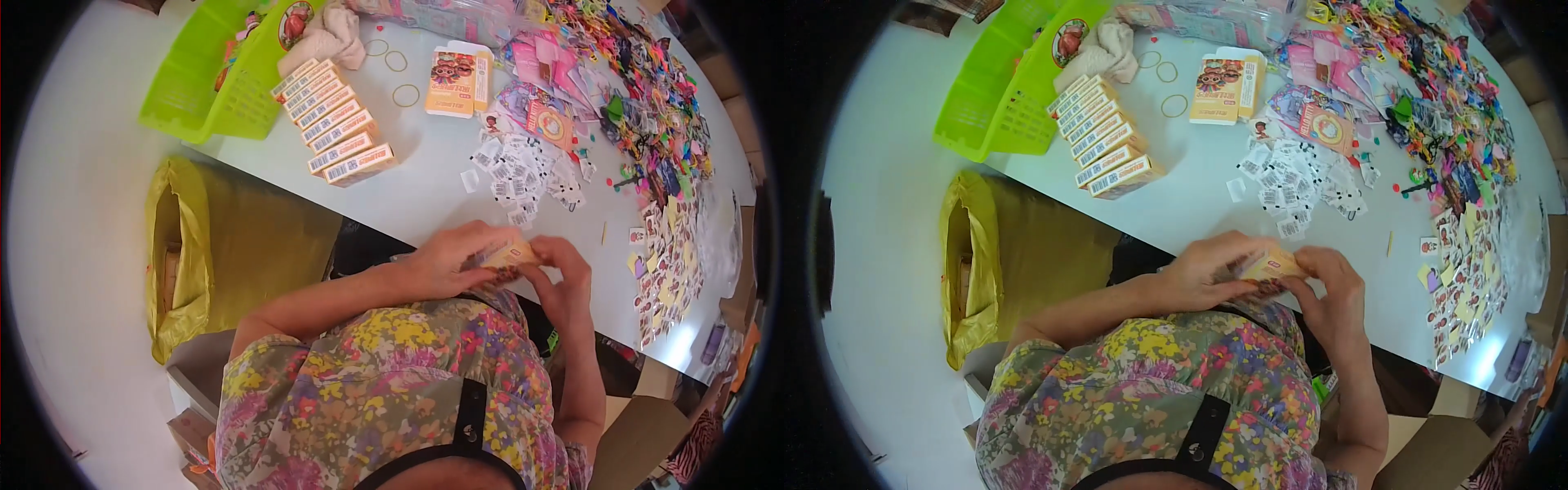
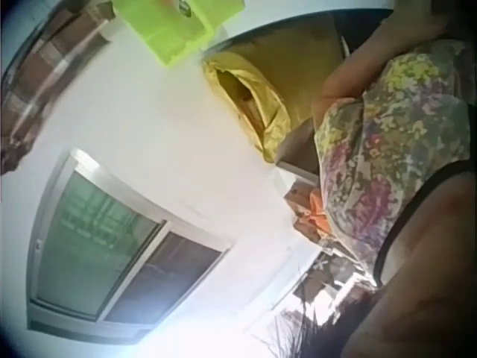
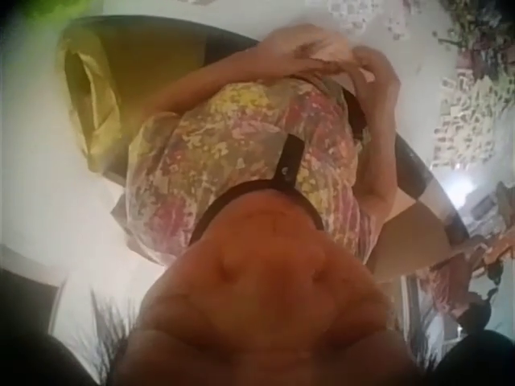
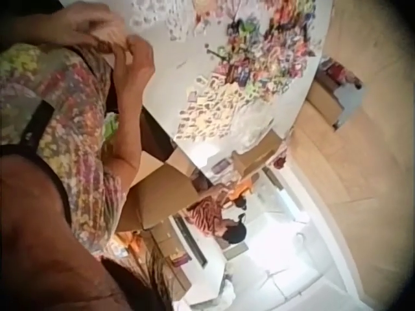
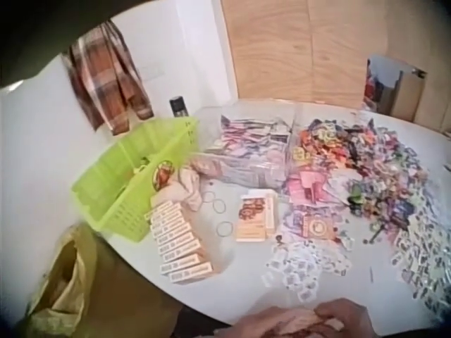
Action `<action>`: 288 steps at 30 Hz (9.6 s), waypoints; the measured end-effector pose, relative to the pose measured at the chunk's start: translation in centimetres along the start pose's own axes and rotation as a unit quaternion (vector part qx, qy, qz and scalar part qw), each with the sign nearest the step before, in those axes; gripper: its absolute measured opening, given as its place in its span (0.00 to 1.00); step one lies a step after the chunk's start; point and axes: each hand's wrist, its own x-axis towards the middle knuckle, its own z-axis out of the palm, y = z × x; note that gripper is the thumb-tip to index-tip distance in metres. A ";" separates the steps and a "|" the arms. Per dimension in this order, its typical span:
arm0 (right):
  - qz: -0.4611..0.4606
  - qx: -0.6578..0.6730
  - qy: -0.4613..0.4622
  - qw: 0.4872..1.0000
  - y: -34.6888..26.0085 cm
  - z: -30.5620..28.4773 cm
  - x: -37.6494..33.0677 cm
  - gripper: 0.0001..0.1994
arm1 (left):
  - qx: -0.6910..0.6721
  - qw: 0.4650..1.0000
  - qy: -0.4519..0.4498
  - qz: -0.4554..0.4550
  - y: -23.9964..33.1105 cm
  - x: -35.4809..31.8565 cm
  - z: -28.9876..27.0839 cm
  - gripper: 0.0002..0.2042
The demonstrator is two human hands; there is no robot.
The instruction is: Assembling small cardboard boxes and filling them with small toys, stickers, and rubber bands.
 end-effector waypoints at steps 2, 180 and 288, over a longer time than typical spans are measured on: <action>-0.032 0.033 -0.028 0.999 -1.3 1.8 2.8 0.15 | 0.138 0.970 0.186 0.072 1.4 -1.3 -1.5 0.21; -0.034 -0.162 0.103 0.981 8.7 -3.3 9.7 0.09 | -0.057 0.988 0.086 0.118 -5.6 4.1 0.2 0.46; -0.209 -0.279 -0.009 0.937 -2.9 -6.9 6.9 0.06 | 0.235 0.926 0.227 0.189 -4.0 8.0 2.3 0.37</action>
